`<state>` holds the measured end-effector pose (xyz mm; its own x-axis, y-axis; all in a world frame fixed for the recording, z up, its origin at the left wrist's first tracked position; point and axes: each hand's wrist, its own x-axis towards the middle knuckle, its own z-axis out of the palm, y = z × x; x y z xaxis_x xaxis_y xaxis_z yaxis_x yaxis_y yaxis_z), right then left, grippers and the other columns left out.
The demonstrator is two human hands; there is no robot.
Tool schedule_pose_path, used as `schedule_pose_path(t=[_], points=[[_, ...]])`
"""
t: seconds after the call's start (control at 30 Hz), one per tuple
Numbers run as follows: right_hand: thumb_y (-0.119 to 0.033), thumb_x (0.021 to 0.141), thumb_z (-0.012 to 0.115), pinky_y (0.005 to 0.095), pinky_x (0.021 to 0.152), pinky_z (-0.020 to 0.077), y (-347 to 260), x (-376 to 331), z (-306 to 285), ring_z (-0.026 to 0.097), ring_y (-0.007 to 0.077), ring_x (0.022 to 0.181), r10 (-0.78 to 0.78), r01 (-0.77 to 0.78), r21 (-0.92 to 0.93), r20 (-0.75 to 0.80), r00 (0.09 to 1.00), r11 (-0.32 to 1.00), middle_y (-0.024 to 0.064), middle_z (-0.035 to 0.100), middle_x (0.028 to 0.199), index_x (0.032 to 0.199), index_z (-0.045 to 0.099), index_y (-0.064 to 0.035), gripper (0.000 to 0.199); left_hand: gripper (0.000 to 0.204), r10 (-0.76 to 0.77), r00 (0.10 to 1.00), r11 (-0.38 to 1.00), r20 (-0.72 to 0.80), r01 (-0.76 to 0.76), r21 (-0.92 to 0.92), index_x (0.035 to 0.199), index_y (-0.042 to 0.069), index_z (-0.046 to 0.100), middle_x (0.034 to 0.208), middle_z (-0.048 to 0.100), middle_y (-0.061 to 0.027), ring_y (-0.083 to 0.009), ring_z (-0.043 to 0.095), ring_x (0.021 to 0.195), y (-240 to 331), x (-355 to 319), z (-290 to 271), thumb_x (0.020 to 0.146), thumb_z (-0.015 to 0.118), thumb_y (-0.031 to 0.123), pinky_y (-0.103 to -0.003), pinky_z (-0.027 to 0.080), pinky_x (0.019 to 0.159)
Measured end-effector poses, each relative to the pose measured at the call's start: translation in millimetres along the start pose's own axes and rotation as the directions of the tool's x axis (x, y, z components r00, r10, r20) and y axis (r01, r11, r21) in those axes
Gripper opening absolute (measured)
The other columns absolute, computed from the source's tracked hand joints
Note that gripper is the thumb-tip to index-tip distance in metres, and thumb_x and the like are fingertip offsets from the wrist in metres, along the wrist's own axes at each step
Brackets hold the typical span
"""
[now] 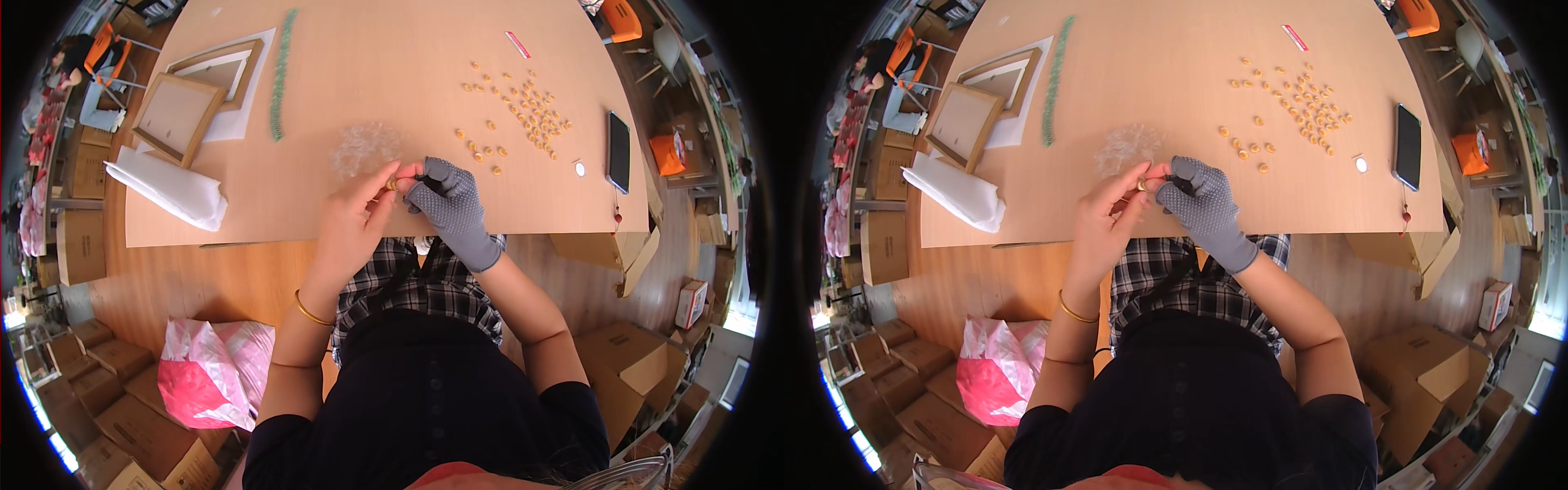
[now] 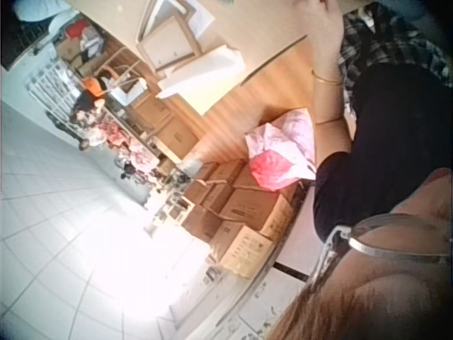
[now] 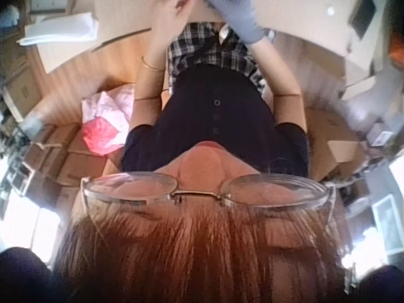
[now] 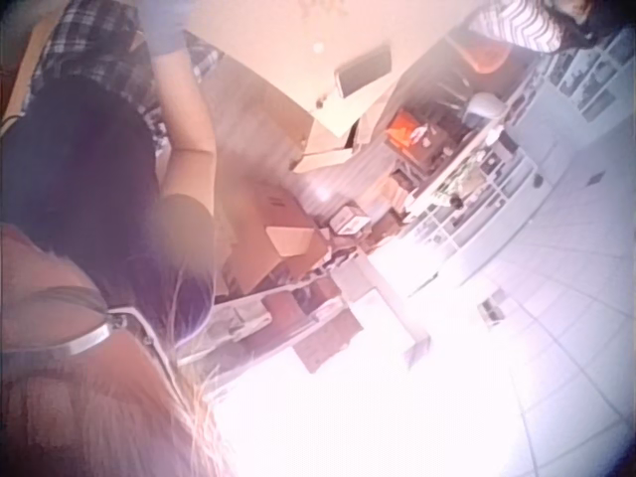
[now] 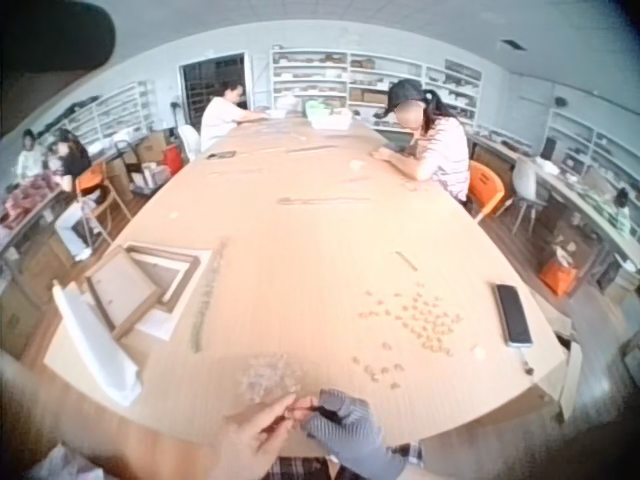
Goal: The person assembles small orange components into clear plastic bases by hand at a workshop table.
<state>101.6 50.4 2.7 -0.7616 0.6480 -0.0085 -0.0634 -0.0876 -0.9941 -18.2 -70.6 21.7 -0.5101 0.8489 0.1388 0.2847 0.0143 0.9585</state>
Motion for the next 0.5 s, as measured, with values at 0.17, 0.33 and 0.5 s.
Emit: schedule_pose_path(t=[0.17,0.33,0.5], points=[[-0.008,0.093,0.068,0.0231,0.069,0.0552,0,1,1,0.066,0.0081,0.079,0.076,-0.078,0.114,0.023,0.997,0.99,0.0054,0.071,0.093,0.109,0.067,0.0001,0.018,0.043,0.035,0.999,0.999,-0.005,-0.035,0.028,0.133,0.005,0.059,0.102,0.07,-0.0135,-0.0188,0.071,0.085,6,0,1,0.091,0.061,-0.003,-0.03,0.059,0.073],[-0.008,0.094,0.067,0.023,0.066,0.054,-9,-1,-2,0.065,0.0083,0.075,0.088,-0.091,0.117,0.032,0.996,0.989,0.0053,0.07,0.091,0.109,0.068,-0.0002,0.017,0.04,0.054,0.997,0.997,-0.046,-0.051,0.05,0.13,0.006,0.064,0.096,0.07,-0.0084,-0.0123,0.069,0.083,13,1,2,0.091,0.062,-0.005,-0.025,0.057,0.07],[-0.012,0.095,0.067,0.023,0.062,0.0528,-6,-5,-12,0.065,0.0094,0.072,0.126,-0.148,0.214,0.113,0.986,0.966,0.0046,0.07,0.089,0.11,0.069,-0.001,0.018,0.029,0.167,0.985,0.979,-0.041,-0.16,0.126,0.116,0.003,0.066,0.096,0.07,-0.0094,-0.0164,0.07,0.082,19,3,3,0.088,0.067,-0.003,-0.027,0.057,0.069]])
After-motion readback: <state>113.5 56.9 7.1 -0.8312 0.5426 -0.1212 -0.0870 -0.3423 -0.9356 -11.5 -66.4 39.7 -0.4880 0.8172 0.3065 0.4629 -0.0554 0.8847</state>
